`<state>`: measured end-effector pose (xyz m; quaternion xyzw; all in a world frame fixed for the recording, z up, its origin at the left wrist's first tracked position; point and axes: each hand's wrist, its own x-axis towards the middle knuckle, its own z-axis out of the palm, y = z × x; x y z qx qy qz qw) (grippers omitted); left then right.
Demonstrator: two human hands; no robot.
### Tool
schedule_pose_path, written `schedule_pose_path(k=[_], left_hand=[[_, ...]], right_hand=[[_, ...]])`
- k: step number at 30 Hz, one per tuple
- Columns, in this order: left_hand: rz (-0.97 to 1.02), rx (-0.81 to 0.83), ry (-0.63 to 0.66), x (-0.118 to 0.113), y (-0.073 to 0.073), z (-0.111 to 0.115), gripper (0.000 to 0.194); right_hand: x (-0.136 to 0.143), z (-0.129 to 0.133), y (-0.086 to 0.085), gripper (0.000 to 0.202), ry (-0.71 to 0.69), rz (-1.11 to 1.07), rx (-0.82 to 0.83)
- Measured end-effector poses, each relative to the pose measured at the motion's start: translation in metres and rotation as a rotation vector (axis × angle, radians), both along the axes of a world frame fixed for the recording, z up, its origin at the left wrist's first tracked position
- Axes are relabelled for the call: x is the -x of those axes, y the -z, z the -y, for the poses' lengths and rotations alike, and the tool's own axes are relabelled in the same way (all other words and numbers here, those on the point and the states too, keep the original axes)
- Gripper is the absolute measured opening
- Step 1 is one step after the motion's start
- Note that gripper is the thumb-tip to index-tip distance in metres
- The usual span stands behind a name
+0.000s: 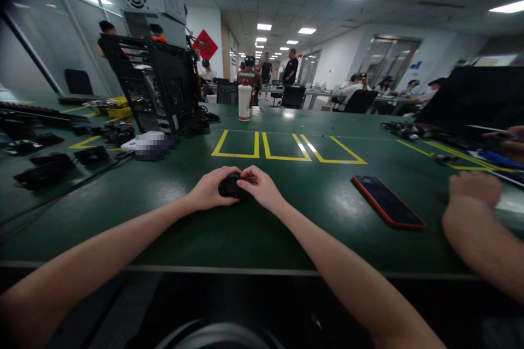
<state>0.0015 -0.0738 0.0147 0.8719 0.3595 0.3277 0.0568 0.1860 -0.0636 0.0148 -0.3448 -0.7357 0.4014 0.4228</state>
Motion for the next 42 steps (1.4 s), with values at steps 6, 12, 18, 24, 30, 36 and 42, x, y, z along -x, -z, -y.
schedule_pose_path(k=[6, 12, 18, 24, 30, 36, 42], left_hand=[[0.006, 0.005, 0.014, 0.000, -0.001, 0.001, 0.060], [-0.008, 0.013, 0.022, 0.000, -0.004, 0.003, 0.060], [0.003, 0.010, 0.018, 0.001, -0.003, 0.002, 0.062], [0.006, -0.008, 0.002, 0.003, 0.000, -0.001, 0.061], [0.013, 0.005, -0.005, 0.001, -0.001, 0.000, 0.060], [0.014, 0.024, 0.001, 0.002, -0.003, 0.002, 0.058], [0.038, 0.036, -0.003, 0.001, -0.002, -0.002, 0.061]], right_hand=[[-0.010, 0.004, -0.006, 0.036, -0.131, 0.032, 0.120], [-0.005, -0.001, -0.005, 0.019, -0.050, 0.033, 0.322], [0.000, 0.000, -0.002, 0.018, 0.058, 0.018, 0.200], [-0.005, 0.007, -0.004, 0.021, -0.052, 0.083, 0.036], [-0.007, 0.004, -0.001, 0.038, -0.080, 0.091, 0.088], [0.000, -0.002, -0.001, 0.023, -0.027, 0.007, 0.278], [0.006, -0.005, 0.006, 0.021, 0.012, 0.039, 0.210]])
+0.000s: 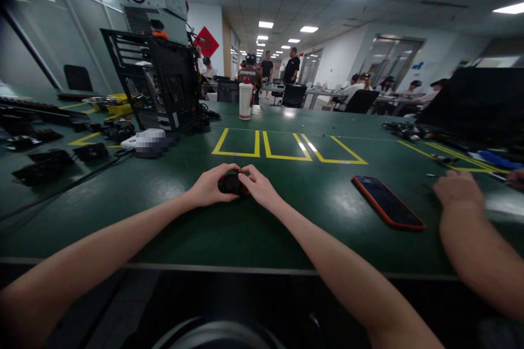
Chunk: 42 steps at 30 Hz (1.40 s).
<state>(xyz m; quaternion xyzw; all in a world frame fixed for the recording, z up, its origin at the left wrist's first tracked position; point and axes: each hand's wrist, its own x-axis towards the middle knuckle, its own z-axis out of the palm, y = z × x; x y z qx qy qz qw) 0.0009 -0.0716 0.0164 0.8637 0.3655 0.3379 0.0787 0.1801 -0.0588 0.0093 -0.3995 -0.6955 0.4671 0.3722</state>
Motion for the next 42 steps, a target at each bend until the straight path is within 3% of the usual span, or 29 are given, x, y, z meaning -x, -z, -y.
schedule_pose_path(k=[3, 8, 15, 19, 23, 29, 34, 38, 42], left_hand=[[0.009, 0.002, -0.006, 0.000, 0.001, -0.001, 0.061], [0.001, -0.001, -0.011, 0.000, 0.002, -0.001, 0.061], [-0.010, -0.023, 0.015, 0.000, 0.001, 0.001, 0.058], [-0.010, -0.015, 0.003, -0.001, 0.000, 0.002, 0.059], [-0.005, -0.011, 0.009, 0.000, 0.000, 0.001, 0.061], [-0.002, 0.016, 0.002, 0.000, 0.000, 0.000, 0.059], [0.010, 0.040, 0.012, 0.000, 0.000, 0.000, 0.059], [0.028, 0.072, -0.001, 0.000, 0.000, -0.003, 0.060], [0.069, 0.135, -0.022, 0.000, 0.005, -0.010, 0.062]], right_hand=[[-0.004, 0.001, 0.000, 0.023, -0.030, 0.070, -0.062], [-0.012, 0.003, -0.007, 0.031, -0.123, 0.063, 0.044], [-0.001, -0.008, -0.001, 0.036, 0.036, 0.136, 0.126], [0.003, -0.005, -0.001, 0.023, 0.063, -0.002, 0.032], [-0.002, -0.001, -0.004, 0.018, -0.018, -0.048, -0.094], [-0.013, 0.001, -0.004, 0.040, -0.158, 0.052, 0.085], [-0.013, -0.003, -0.004, 0.038, -0.083, 0.187, 0.089], [-0.007, -0.008, -0.003, 0.054, 0.001, 0.340, 0.070], [-0.002, -0.011, -0.001, 0.058, 0.102, 0.442, 0.006]])
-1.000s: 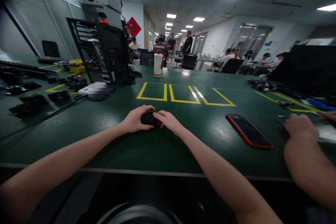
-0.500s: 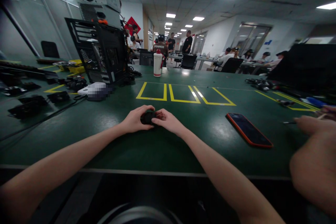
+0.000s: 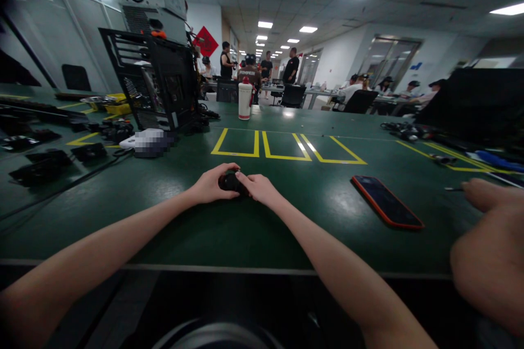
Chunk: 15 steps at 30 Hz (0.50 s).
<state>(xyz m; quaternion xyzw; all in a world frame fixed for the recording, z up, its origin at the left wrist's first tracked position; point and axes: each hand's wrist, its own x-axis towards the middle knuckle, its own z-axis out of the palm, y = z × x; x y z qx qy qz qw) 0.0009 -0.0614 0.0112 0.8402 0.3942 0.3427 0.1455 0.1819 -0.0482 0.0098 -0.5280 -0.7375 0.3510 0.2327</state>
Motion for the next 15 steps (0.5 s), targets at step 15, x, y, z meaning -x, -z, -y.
schedule_pose_path(k=[15], left_hand=[[0.085, 0.222, 0.048, 0.003, 0.007, -0.014, 0.064]], right_hand=[[-0.003, 0.002, -0.002, 0.027, -0.119, -0.275, 0.055]])
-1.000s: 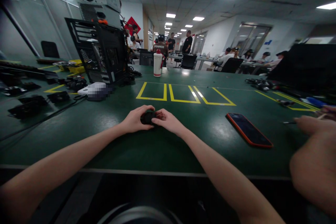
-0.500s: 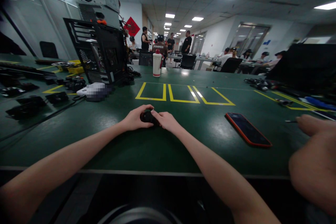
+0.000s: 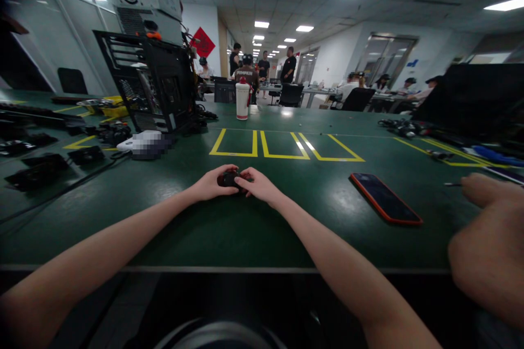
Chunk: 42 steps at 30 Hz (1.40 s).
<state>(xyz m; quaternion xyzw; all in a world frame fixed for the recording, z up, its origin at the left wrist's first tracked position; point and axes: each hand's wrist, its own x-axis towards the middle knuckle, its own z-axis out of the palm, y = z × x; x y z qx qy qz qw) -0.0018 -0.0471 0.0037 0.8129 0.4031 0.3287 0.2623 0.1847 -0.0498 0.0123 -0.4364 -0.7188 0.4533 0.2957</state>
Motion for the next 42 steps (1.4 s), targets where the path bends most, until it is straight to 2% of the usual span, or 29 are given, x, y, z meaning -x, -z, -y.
schedule_pose_path(k=[4, 11, 17, 21, 28, 32, 42], left_hand=[[0.002, -0.028, -0.011, -0.001, 0.000, 0.003, 0.064], [0.028, -0.071, -0.105, -0.003, 0.004, 0.004, 0.066], [0.051, -0.044, -0.007, -0.006, 0.003, -0.001, 0.063], [0.043, -0.067, 0.045, -0.010, 0.002, -0.005, 0.063], [0.064, -0.020, 0.076, -0.010, 0.003, -0.008, 0.064], [0.083, -0.017, 0.077, -0.010, 0.004, -0.010, 0.063], [0.072, 0.002, 0.073, -0.011, 0.001, -0.003, 0.061]], right_hand=[[-0.002, 0.002, -0.006, 0.029, -0.012, -0.059, 0.104], [-0.002, 0.002, -0.006, 0.029, -0.005, -0.097, 0.135], [-0.005, -0.005, 0.001, 0.029, 0.030, -0.131, 0.125], [-0.007, -0.011, 0.006, 0.027, 0.033, -0.227, 0.177], [-0.008, -0.006, -0.004, 0.026, 0.012, -0.283, 0.278], [-0.009, -0.006, -0.005, 0.025, -0.010, -0.270, 0.265], [-0.012, -0.010, 0.006, 0.030, -0.030, -0.175, 0.162]])
